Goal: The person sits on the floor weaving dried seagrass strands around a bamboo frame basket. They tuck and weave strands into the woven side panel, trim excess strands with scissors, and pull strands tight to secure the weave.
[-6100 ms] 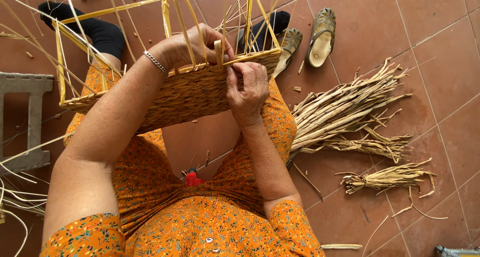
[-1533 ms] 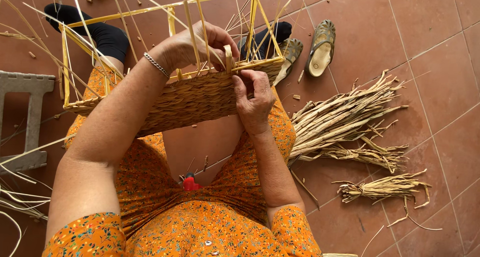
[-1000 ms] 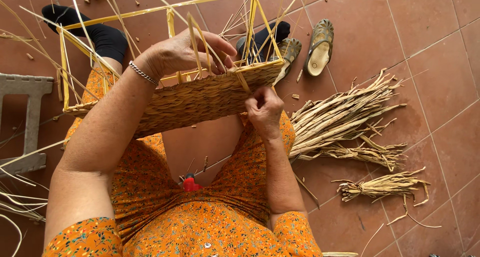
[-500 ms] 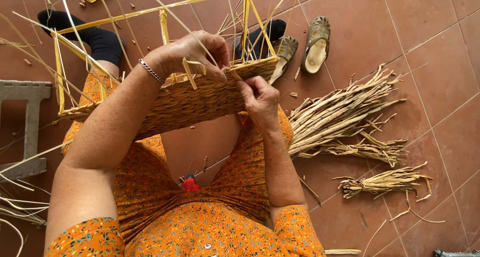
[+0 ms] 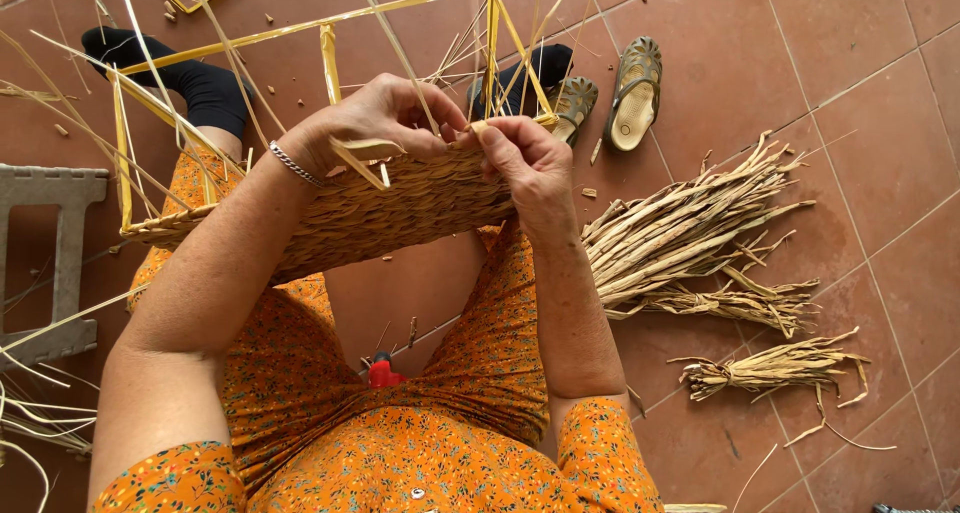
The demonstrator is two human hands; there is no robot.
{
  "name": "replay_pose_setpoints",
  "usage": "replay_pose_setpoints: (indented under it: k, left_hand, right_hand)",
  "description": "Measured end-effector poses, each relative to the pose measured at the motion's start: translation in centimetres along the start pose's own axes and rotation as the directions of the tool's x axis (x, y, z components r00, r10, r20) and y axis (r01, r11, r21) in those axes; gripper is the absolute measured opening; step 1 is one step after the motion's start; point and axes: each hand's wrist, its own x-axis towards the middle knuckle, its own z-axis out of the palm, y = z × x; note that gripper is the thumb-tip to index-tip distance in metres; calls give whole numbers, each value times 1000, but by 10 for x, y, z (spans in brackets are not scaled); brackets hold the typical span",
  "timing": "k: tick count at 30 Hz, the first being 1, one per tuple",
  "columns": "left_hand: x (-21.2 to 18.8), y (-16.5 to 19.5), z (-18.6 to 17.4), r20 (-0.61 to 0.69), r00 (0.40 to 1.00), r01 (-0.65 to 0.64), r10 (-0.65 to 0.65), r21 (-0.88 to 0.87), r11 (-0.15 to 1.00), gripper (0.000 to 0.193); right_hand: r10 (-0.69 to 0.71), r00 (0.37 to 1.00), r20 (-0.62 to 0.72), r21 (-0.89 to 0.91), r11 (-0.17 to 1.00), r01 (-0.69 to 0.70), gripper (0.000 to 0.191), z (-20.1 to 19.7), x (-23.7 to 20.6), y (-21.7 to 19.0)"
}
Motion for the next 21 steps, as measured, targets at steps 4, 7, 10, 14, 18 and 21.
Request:
replay_pose_setpoints:
  k: [4, 7, 10, 14, 18, 21]
  left_hand:
    - [-3, 3, -3, -65, 996, 68, -63, 71, 995, 31]
    - [1, 2, -2, -138, 984, 132, -110, 170, 977, 31]
    - [7, 2, -4, -124, 987, 115, -99, 130, 985, 31]
    - [9, -1, -7, -64, 995, 79, -72, 109, 991, 29]
    - [15, -9, -4, -150, 985, 104, -82, 143, 984, 26]
    - [24, -14, -2, -230, 953, 205, -198, 8, 979, 20]
  right_hand:
    - [2, 998, 62, -103, 995, 5, 19, 10, 7, -13]
    - [52, 998, 30, -130, 990, -48, 21, 12, 12, -16]
    - [64, 994, 85, -91, 994, -56, 26, 11, 15, -19]
    - [-121, 983, 137, -199, 969, 147, 30, 17, 19, -21]
    - [-182, 974, 132, -248, 946, 211, 35, 13, 17, -21]
    - [-71, 997, 0, -120, 990, 70, 36, 3, 6, -16]
